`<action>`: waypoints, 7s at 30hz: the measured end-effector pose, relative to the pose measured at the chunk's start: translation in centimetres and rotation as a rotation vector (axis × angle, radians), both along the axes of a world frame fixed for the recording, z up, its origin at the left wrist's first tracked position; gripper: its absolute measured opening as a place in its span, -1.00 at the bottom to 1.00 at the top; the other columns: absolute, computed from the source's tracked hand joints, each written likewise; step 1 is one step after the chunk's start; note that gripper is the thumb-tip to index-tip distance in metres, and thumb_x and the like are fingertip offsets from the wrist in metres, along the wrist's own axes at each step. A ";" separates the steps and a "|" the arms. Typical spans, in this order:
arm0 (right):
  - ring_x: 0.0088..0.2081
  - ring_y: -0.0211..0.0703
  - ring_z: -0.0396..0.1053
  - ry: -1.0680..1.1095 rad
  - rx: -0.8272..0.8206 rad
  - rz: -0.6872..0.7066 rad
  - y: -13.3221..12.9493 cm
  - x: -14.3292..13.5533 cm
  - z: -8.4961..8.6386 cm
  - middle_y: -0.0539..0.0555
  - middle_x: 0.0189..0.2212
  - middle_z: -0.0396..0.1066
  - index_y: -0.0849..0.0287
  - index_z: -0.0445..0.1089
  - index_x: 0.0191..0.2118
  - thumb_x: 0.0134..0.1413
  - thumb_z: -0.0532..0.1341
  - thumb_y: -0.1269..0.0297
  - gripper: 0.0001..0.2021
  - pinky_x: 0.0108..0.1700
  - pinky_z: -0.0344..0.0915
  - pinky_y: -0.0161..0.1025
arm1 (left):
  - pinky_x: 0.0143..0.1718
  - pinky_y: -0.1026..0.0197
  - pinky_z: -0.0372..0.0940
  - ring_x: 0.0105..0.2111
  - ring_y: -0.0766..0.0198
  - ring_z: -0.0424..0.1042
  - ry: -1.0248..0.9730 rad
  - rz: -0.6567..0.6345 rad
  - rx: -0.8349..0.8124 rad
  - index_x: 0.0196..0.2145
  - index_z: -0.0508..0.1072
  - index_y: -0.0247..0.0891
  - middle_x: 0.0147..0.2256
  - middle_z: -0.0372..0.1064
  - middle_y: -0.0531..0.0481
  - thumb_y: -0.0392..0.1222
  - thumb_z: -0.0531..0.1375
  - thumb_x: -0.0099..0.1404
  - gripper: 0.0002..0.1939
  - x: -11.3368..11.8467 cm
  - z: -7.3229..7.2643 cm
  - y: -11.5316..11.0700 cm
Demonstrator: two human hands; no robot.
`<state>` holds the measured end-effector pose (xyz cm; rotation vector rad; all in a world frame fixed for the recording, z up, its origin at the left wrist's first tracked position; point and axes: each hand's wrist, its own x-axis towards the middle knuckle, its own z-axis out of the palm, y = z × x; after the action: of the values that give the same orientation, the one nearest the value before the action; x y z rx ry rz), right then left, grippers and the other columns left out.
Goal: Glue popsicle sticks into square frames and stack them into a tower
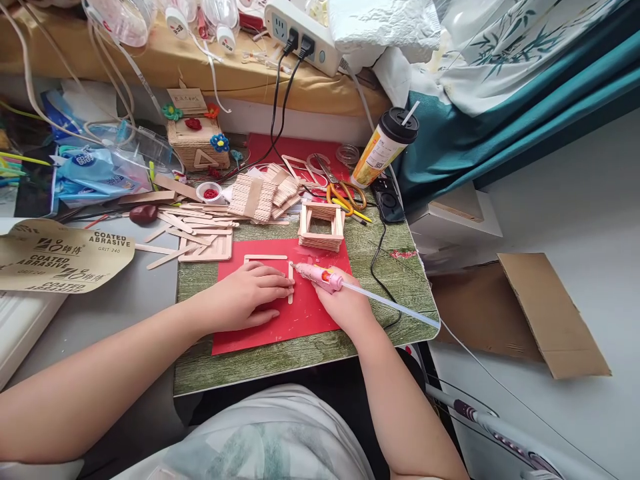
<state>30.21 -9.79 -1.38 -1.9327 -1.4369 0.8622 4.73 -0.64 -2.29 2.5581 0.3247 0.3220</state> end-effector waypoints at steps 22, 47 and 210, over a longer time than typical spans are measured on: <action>0.10 0.13 0.58 0.166 0.006 -0.113 -5.2 3.0 1.1 0.10 0.04 0.64 0.05 0.61 0.06 0.22 0.34 0.05 -0.64 0.18 0.49 -0.03 | 0.24 -0.10 0.24 0.16 -0.03 0.42 0.027 0.024 0.058 0.23 0.47 -0.09 0.17 0.48 -0.14 -0.10 0.21 0.47 -0.59 0.0 -0.2 0.2; -0.04 0.15 0.63 0.074 -0.158 0.102 -5.0 0.7 1.8 0.02 -0.18 0.68 -0.12 0.67 -0.10 0.20 0.37 0.09 -0.81 0.03 0.58 0.03 | 0.27 -0.06 0.26 0.16 0.01 0.44 0.007 0.057 0.007 0.20 0.53 -0.08 0.16 0.51 -0.11 -0.14 0.23 0.45 -0.61 0.0 -0.5 0.1; 0.21 0.12 0.38 -0.259 0.514 0.617 -0.6 -0.4 -2.7 0.08 0.13 0.56 0.02 0.61 -0.11 0.25 0.28 0.42 -0.80 0.20 0.28 0.16 | 0.00 0.00 0.29 -0.15 0.13 0.45 0.064 0.156 -0.079 -0.22 0.54 -0.15 -0.16 0.52 -0.04 -0.11 0.25 0.45 -0.89 0.9 -0.3 0.2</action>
<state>29.85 -10.42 -4.07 -1.2557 -2.2118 0.4171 5.60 -0.43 -2.60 2.4743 0.5515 0.2793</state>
